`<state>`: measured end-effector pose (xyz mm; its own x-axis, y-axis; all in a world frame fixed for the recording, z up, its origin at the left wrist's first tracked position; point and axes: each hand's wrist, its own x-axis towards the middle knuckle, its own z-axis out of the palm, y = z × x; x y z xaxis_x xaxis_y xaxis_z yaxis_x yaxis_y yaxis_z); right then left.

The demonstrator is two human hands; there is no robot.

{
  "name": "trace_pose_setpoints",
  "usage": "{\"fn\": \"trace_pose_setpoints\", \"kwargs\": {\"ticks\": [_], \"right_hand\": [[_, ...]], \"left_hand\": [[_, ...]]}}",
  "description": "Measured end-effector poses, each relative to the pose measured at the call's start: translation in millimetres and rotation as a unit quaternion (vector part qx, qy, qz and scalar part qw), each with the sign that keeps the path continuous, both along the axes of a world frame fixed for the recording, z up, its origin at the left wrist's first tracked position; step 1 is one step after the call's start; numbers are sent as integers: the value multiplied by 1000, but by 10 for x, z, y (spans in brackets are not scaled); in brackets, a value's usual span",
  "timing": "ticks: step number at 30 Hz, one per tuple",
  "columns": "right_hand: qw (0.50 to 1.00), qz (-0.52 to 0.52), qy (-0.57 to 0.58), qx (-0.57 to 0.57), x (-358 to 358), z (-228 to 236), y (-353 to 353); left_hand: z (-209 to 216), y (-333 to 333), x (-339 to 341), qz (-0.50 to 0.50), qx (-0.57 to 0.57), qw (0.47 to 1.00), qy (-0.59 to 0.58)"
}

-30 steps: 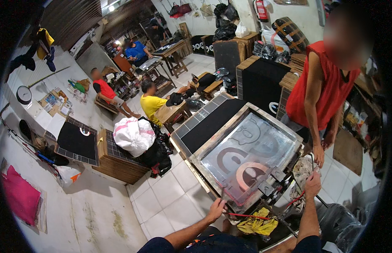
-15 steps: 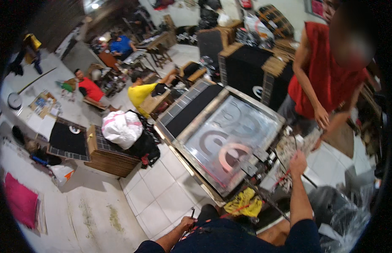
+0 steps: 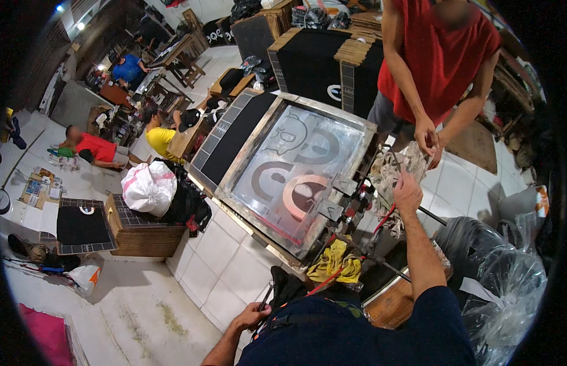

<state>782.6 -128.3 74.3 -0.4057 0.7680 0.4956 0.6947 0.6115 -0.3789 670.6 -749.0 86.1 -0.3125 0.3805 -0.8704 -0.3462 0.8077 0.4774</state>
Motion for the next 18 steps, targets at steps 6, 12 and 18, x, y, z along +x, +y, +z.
{"fn": "trace_pose_setpoints", "kwargs": {"ticks": [6, 12, 18], "right_hand": [[1000, -1, 12, -20, 5, -50, 12], [1000, 18, 24, 4, 16, -49, 23], [1000, 10, 15, 17, 21, -62, 29]], "left_hand": [[637, -53, 207, 22, 8, 999, -49], [1244, 546, 92, 24, 38, 996, 80], [1506, 1365, -129, 26, 112, 980, 162]]}}
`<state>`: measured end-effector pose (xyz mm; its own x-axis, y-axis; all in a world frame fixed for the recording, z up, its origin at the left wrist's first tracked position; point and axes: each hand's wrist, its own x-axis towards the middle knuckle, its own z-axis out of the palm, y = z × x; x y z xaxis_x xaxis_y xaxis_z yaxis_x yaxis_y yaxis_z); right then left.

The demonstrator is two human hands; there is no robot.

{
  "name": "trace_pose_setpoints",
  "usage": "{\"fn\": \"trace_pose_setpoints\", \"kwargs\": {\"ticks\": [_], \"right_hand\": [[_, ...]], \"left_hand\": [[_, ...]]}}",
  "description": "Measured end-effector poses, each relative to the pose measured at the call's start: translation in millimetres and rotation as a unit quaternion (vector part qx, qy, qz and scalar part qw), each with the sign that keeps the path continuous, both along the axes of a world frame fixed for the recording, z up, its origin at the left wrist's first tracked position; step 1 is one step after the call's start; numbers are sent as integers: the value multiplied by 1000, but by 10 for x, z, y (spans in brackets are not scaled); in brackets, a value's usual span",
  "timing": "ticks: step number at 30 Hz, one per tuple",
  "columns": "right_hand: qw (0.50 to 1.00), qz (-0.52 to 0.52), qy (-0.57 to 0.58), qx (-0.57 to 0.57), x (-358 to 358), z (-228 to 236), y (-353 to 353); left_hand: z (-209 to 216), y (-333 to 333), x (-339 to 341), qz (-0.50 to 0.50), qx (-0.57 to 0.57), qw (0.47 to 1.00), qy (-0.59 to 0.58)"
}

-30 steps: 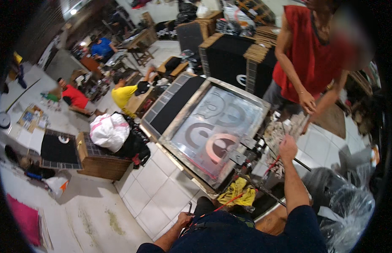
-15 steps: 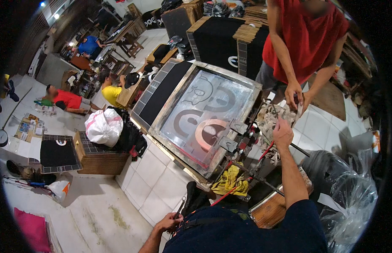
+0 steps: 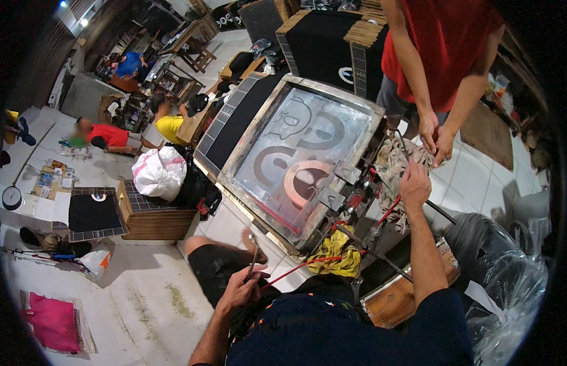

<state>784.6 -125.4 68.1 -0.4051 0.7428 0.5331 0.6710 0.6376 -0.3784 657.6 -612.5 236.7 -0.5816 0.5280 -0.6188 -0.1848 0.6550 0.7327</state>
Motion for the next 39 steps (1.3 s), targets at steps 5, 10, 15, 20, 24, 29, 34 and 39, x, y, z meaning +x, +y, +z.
{"fn": "trace_pose_setpoints", "kwargs": {"ticks": [5, 10, 15, 20, 24, 29, 34, 39], "right_hand": [[1000, 4, 7, -20, 5, 27, -6], [1000, -2, 8, 3, -8, 18, 2], [1000, 5, -1, -28, 25, -49, 4], [990, 42, 134, 10, 15, 224, -10], [996, 20, 86, 0, 106, 734, -132], [987, 105, 93, -75, 73, 1061, 32], [973, 104, -157, -137, -109, 874, 402], [951, 111, -235, -167, -145, 701, 575]], "left_hand": [[78, 379, -53, 40, 7, 999, 15], [163, 488, 28, 43, 76, 996, 34], [223, 625, -42, 55, 65, 996, 16], [344, 1098, -260, 65, 214, 970, -99], [392, 1644, -366, 17, 281, 948, -145], [-167, 2457, -209, -3, 201, 930, -308], [-814, 3065, 55, 83, 129, 898, -412], [-1037, 3399, 101, 160, 119, 879, -433]]}}
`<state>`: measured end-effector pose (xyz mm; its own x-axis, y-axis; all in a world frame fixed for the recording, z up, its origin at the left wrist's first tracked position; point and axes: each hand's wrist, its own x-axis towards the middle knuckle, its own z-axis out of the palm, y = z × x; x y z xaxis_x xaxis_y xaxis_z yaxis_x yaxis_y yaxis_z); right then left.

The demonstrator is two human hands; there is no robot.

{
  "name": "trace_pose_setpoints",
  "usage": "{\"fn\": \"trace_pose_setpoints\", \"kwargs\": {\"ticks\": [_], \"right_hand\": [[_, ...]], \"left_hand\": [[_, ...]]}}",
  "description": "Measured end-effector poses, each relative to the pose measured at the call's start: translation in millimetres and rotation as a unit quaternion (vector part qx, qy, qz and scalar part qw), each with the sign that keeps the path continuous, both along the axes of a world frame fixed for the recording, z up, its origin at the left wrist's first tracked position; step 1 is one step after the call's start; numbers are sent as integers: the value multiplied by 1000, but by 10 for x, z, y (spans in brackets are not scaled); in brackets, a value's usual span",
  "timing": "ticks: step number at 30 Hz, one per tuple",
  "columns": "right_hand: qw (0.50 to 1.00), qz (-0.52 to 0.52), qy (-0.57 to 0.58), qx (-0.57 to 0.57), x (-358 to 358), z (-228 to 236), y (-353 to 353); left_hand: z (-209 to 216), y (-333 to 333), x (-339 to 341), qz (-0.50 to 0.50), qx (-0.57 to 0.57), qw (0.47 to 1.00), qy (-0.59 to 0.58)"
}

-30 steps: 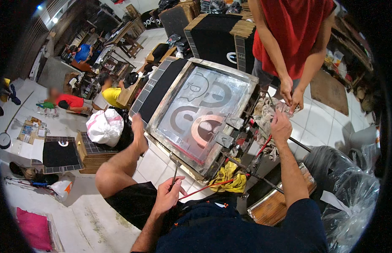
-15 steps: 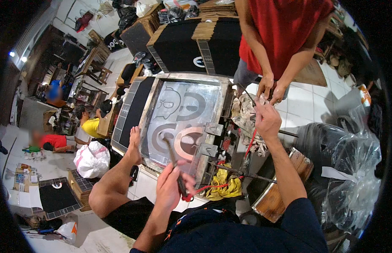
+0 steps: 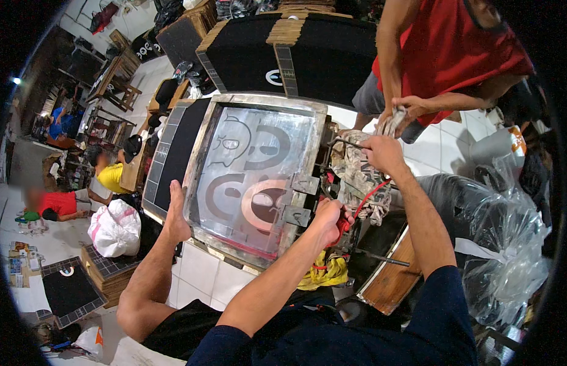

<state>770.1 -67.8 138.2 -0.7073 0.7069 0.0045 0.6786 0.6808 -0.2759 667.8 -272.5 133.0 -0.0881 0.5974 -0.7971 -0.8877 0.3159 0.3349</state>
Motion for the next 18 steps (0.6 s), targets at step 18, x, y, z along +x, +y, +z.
{"fn": "trace_pose_setpoints", "kwargs": {"ticks": [18], "right_hand": [[980, 172, -73, -70, -124, -14, 296]], "left_hand": [[-89, 228, -86, 50, 68, 995, -52]]}}
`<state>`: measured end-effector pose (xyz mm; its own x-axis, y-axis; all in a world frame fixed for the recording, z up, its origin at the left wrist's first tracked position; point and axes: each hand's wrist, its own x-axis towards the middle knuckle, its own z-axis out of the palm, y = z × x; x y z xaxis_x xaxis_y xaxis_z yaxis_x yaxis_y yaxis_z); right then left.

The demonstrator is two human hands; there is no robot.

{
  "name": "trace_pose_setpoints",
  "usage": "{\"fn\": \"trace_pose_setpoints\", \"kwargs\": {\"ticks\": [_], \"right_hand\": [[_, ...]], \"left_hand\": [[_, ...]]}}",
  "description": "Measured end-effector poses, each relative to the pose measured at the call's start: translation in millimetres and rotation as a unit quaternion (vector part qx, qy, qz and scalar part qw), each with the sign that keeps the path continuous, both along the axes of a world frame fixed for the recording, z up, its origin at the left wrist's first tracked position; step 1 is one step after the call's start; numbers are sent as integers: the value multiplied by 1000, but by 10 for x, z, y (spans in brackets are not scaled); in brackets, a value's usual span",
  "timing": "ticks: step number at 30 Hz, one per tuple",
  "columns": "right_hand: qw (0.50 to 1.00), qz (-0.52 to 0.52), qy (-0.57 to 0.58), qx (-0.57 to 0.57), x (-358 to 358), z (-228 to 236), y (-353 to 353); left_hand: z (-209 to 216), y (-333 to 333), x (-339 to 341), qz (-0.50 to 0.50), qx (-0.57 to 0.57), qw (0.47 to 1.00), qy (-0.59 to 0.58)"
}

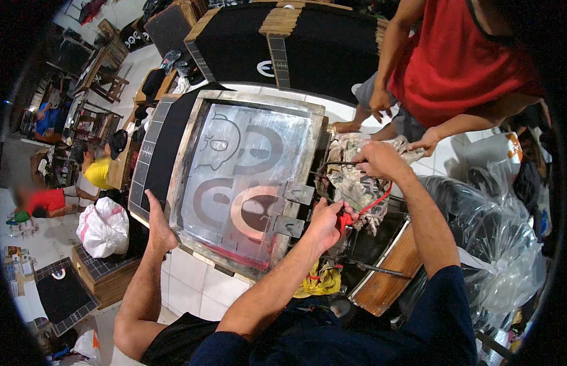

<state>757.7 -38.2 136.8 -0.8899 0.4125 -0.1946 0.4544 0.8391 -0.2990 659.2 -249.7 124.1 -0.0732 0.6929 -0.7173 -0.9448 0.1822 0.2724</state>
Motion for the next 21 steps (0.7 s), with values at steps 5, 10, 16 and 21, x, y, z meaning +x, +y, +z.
{"fn": "trace_pose_setpoints", "kwargs": {"ticks": [5, 10, 16, 21], "right_hand": [[999, 16, -25, -18, -39, 67, 15], [998, 53, -23, -6, -37, 123, -12], [996, 71, -17, 43, -38, 114, -71], [990, 105, -77, 47, -272, 344, -50]], "left_hand": [[42, -9, 34, -19, -15, 1000, 15], [75, 52, 23, -16, 11, 1000, -4], [107, 89, -74, 28, 29, 999, -28], [67, 84, -54, 21, 57, 997, -37]]}}
